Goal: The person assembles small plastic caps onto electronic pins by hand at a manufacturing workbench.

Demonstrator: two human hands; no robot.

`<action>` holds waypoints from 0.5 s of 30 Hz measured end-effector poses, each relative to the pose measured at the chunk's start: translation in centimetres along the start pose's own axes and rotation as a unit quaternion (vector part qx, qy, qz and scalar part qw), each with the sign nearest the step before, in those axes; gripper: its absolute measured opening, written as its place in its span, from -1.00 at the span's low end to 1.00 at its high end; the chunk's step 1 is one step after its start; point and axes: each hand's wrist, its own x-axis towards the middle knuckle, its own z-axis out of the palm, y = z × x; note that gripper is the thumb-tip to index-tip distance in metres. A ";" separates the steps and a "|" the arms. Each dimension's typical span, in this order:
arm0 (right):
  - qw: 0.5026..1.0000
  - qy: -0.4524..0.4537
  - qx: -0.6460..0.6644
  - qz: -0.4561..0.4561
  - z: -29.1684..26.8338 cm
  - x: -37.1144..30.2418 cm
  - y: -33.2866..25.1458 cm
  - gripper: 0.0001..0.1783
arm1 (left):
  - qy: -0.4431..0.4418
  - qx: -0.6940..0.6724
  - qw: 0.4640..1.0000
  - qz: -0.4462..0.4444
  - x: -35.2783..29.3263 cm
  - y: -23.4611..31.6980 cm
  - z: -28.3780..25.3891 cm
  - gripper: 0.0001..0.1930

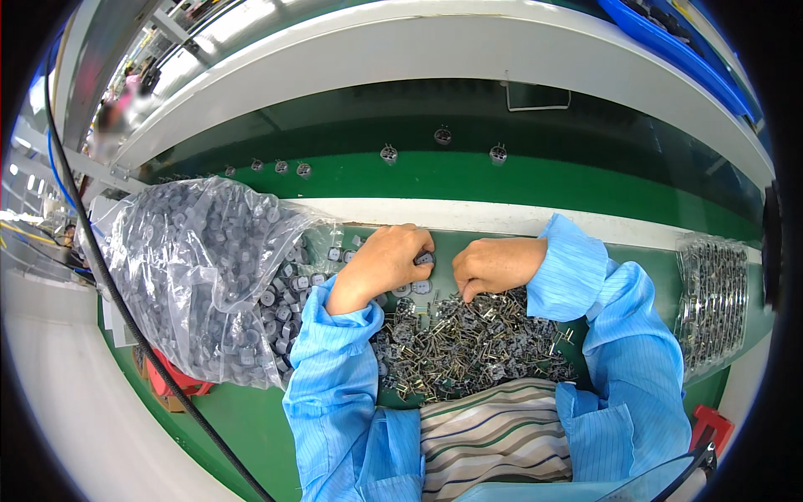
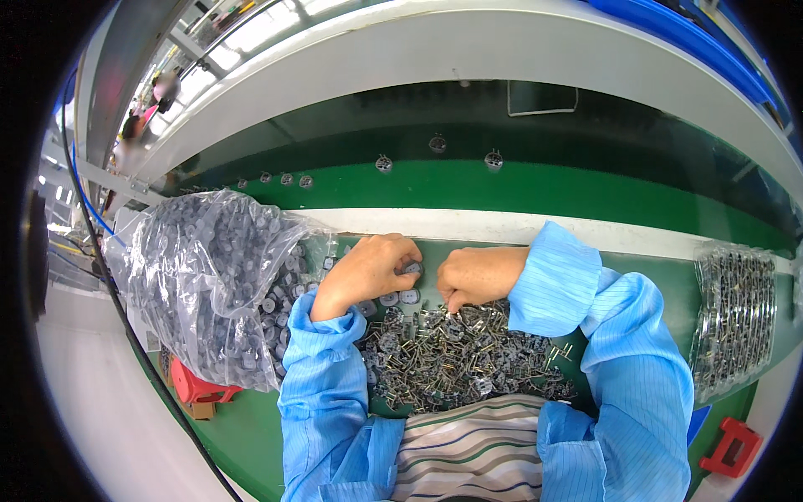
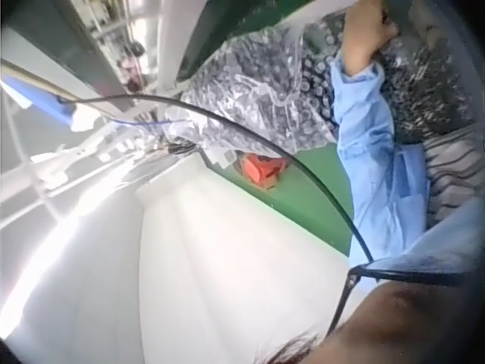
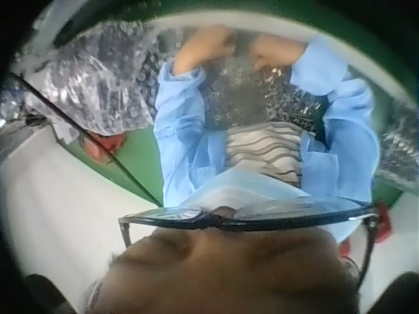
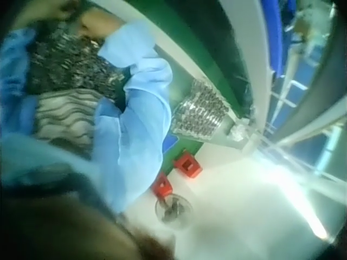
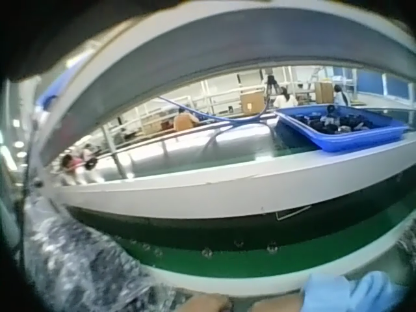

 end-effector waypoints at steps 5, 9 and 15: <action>0.997 0.043 0.067 -0.001 -1.0 -0.3 0.7 -0.74 | 0.025 -0.055 0.998 -0.013 0.3 -0.7 -0.3 -0.74; 0.986 0.168 0.012 0.018 -0.5 -0.2 -0.2 -0.76 | 0.021 -0.114 0.993 -0.021 0.1 -1.5 -0.4 -0.72; 0.954 0.287 -0.084 -0.009 -0.5 0.0 1.2 -0.76 | 0.178 -0.166 0.968 -0.055 1.0 -1.4 0.4 -0.72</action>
